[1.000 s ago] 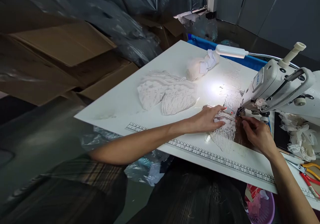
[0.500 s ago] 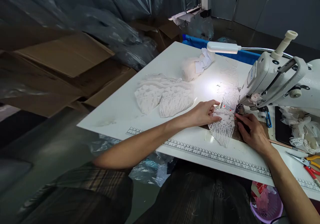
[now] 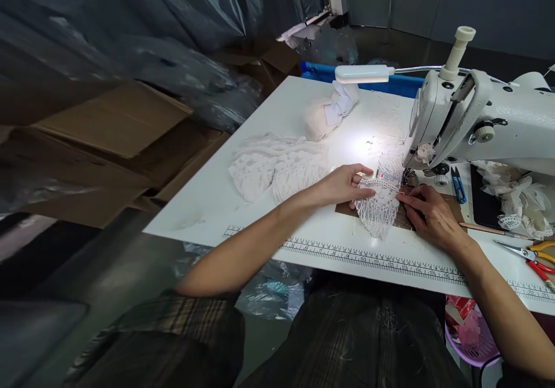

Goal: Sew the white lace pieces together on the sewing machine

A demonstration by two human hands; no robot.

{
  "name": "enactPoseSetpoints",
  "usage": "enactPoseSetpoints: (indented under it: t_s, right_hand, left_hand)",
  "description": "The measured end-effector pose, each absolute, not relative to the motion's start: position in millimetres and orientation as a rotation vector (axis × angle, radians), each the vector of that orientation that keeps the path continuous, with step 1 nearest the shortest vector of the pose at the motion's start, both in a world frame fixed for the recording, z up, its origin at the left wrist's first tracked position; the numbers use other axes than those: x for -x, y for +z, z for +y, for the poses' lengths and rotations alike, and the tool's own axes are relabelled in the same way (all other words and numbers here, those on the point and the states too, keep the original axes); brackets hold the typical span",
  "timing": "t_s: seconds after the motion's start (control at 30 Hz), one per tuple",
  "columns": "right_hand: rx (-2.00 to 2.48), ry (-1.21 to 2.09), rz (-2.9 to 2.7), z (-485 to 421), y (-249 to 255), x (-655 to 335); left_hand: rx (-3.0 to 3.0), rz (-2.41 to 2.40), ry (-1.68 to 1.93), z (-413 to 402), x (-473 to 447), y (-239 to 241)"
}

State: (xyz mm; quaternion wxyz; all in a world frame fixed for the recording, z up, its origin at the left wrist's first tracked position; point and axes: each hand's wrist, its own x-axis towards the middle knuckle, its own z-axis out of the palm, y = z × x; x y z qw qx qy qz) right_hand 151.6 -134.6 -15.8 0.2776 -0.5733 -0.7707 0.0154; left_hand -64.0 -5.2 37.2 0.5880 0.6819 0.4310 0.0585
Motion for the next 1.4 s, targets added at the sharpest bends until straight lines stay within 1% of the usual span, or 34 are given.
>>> enactPoseSetpoints:
  t_s: [0.2, 0.53, 0.7, 0.87, 1.4]
  right_hand:
    - [1.519, 0.003, -2.070, -134, -20, -151]
    - [1.568, 0.163, -2.069, -139, -7, -153]
    - [1.503, 0.105, -2.226, -142, -4, -154]
    - [1.450, 0.029, -2.257, -143, -8, -155]
    - [1.498, 0.083, -2.201, -143, -5, -151]
  left_hand:
    - [-1.626, 0.989, 0.214, -3, 64, 34]
    - [-1.874, 0.962, 0.190, -1, 68, 26]
    - [-1.890, 0.957, 0.182, -2, 70, 24]
    - [-1.903, 0.974, 0.153, -2, 70, 27]
    - [-2.023, 1.004, 0.185, -10, 68, 32]
